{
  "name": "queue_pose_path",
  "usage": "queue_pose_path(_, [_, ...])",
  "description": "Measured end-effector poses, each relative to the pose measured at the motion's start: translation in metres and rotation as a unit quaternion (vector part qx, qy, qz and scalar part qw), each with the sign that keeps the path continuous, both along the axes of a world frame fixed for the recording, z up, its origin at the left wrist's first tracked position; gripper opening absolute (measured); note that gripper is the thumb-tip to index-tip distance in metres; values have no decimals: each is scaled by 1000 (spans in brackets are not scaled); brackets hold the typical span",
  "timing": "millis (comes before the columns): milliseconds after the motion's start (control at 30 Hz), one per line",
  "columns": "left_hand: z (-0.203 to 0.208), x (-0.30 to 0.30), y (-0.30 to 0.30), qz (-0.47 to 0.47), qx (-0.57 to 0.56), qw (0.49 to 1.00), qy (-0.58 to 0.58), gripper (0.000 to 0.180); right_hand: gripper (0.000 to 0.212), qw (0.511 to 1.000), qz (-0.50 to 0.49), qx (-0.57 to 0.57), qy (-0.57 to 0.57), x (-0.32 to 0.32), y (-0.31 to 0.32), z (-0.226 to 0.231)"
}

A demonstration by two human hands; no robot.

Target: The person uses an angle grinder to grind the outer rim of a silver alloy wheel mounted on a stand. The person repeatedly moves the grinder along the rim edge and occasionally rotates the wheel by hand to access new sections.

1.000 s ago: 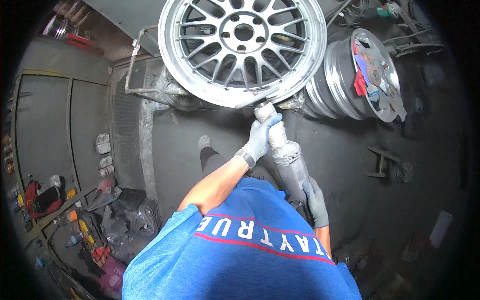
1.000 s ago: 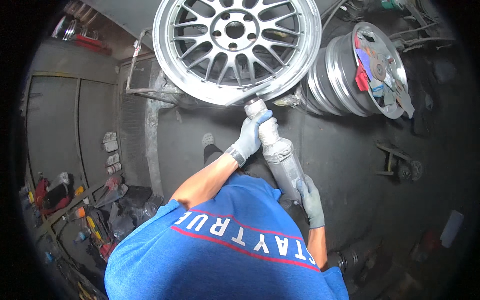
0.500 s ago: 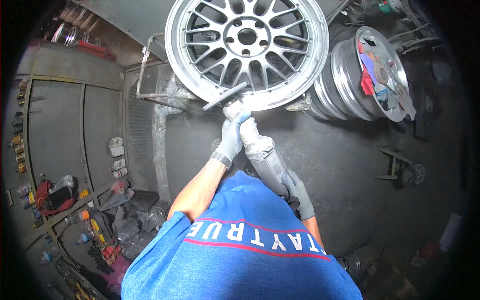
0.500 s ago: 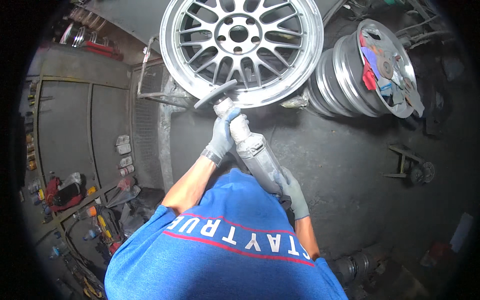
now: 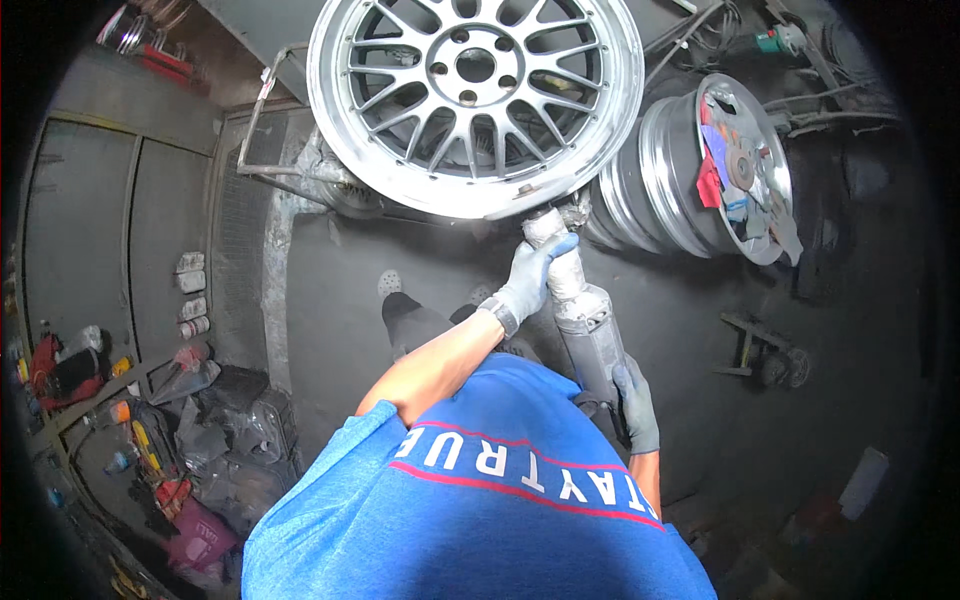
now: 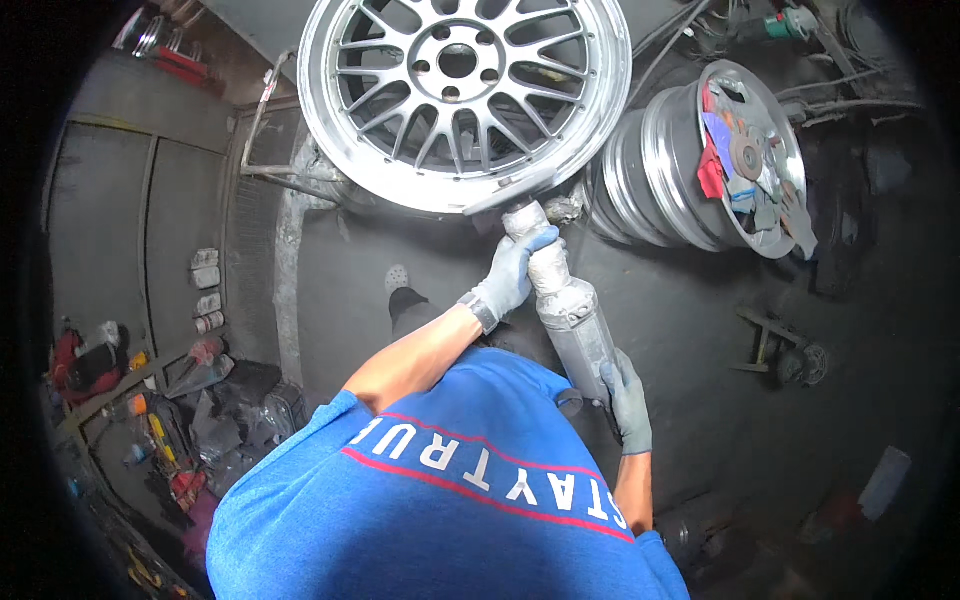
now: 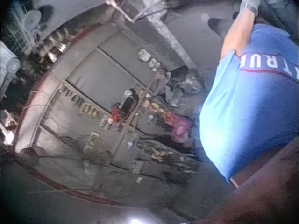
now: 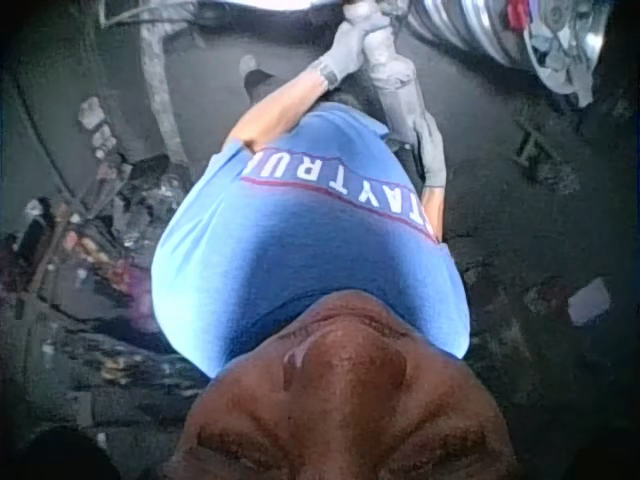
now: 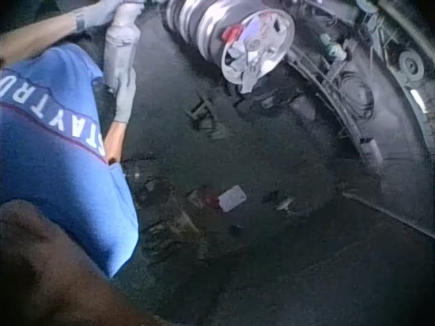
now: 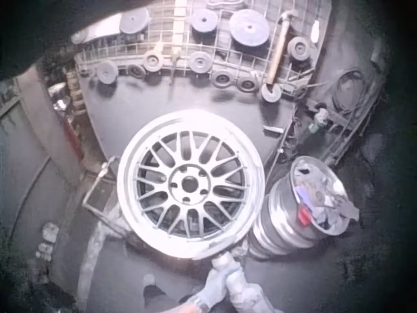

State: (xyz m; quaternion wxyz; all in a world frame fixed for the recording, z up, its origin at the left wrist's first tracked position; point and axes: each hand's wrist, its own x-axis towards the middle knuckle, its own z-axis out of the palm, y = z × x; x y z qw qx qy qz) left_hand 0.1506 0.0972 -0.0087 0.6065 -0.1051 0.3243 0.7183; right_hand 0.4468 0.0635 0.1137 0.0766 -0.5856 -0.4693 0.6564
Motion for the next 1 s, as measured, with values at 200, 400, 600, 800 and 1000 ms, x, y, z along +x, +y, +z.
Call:
queue_pose_path(200, [0, -27, -28, 27, -18, 999, 5, 22, 68, 997, 80, 6, -3, -8, 10, -42])
queue_pose_path(400, [0, -83, -74, 92, -23, 994, 58, 19, 70, 990, 138, -6, 15, -66, 5, -69])
queue_pose_path(600, [-9, -103, -90, 110, -14, 991, 69, 23, 70, 989, 140, -23, 49, -76, 6, -104])
queue_pose_path(800, [-7, -58, -62, 71, 1, 997, 13, 21, 72, 989, 148, 20, 22, -25, 20, -87])
queue_pose_path(1000, [-5, -4, -13, -4, 38, 999, -19, 23, 72, 995, 90, 32, -10, 22, 23, -41])
